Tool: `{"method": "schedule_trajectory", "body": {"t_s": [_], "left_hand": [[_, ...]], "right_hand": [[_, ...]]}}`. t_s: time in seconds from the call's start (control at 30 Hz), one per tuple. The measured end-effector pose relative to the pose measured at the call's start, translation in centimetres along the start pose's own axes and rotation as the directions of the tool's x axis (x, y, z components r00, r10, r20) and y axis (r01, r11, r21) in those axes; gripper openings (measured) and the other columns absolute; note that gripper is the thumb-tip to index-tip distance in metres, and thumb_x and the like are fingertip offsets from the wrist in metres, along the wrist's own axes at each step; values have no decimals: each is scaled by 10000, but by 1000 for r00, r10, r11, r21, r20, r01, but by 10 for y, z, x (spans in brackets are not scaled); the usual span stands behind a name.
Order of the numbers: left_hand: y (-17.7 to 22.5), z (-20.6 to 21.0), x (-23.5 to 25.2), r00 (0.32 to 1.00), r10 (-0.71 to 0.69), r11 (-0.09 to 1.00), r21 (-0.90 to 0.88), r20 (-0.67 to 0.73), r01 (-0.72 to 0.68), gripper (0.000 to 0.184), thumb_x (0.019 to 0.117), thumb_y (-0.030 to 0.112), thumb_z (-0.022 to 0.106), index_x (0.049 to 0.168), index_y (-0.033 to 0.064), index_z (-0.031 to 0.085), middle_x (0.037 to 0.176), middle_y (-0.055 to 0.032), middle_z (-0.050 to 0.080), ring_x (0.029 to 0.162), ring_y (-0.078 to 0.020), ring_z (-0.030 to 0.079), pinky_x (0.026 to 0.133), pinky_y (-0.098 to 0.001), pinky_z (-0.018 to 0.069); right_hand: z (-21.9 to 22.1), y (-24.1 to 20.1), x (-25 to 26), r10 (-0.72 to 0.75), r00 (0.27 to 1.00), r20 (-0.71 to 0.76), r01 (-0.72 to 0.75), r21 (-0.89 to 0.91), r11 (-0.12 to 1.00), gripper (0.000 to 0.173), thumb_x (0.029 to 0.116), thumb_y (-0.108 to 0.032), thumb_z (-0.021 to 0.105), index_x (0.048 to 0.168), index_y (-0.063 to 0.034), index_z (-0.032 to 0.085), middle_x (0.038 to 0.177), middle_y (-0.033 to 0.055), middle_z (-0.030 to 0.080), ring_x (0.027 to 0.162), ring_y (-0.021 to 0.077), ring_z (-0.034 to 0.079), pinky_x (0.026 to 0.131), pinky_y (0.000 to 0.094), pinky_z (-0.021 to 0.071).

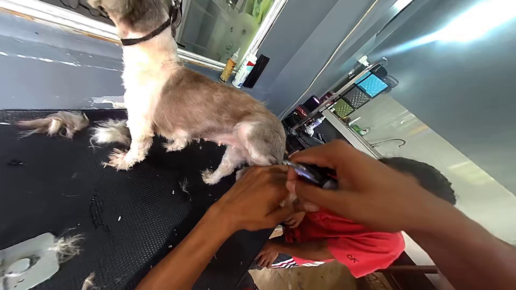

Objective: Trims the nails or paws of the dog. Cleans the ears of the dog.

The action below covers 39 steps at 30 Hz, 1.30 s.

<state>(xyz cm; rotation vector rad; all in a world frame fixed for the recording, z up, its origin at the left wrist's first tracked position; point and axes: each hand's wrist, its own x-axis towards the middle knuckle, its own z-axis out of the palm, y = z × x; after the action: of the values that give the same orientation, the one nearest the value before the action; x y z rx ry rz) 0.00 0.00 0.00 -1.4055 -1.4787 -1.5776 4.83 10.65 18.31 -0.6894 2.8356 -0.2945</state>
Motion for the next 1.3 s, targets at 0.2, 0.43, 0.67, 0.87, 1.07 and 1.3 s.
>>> {"method": "schedule_trajectory", "body": {"t_s": [0.2,0.43,0.67,0.87,1.07,1.3], "left_hand": [[-3,-1,-1,990,-128,990,60,57,125,445,1038,418,524,741,115,657,662,40,566,679,-83,586,645,-293,492],[1,5,0,988,-139,990,14,70,138,459,1056,431,504,784,113,695,690,42,604,708,-72,608,659,-284,506],[6,5,0,984,-143,990,15,105,142,305,1019,345,557,888,126,723,763,42,634,757,-75,625,690,-285,522],[10,7,0,977,-168,986,35,132,165,360,1026,391,548,861,116,711,777,37,638,776,-77,632,698,-291,519],[12,5,1,977,-171,985,19,129,170,333,1002,339,569,774,120,678,715,39,601,718,-73,609,660,-281,502],[13,6,0,976,-179,984,10,127,179,299,988,317,587,773,130,680,711,47,600,717,-64,605,658,-275,494]], "right_hand": [[-1,15,-4,-96,983,-157,39,-331,943,110,863,-357,698,879,-252,669,700,-168,577,598,-54,539,488,164,448],[-2,20,-16,-407,866,-291,164,-603,781,218,867,-212,648,1043,-98,708,928,17,690,808,125,653,644,301,538],[2,28,-35,-589,794,-152,305,-739,600,178,900,-127,662,1058,-79,727,961,129,674,932,310,632,803,462,510],[13,37,-33,-581,806,-113,309,-757,576,206,916,-170,645,1083,-83,729,939,122,673,894,304,630,772,461,495],[15,39,-37,-587,801,-118,310,-757,575,250,950,-226,610,1114,-77,726,941,129,670,880,300,619,769,448,483],[18,42,-38,-580,801,-152,287,-752,593,250,946,-226,619,1107,-71,732,908,128,677,843,295,624,709,429,474]]}}
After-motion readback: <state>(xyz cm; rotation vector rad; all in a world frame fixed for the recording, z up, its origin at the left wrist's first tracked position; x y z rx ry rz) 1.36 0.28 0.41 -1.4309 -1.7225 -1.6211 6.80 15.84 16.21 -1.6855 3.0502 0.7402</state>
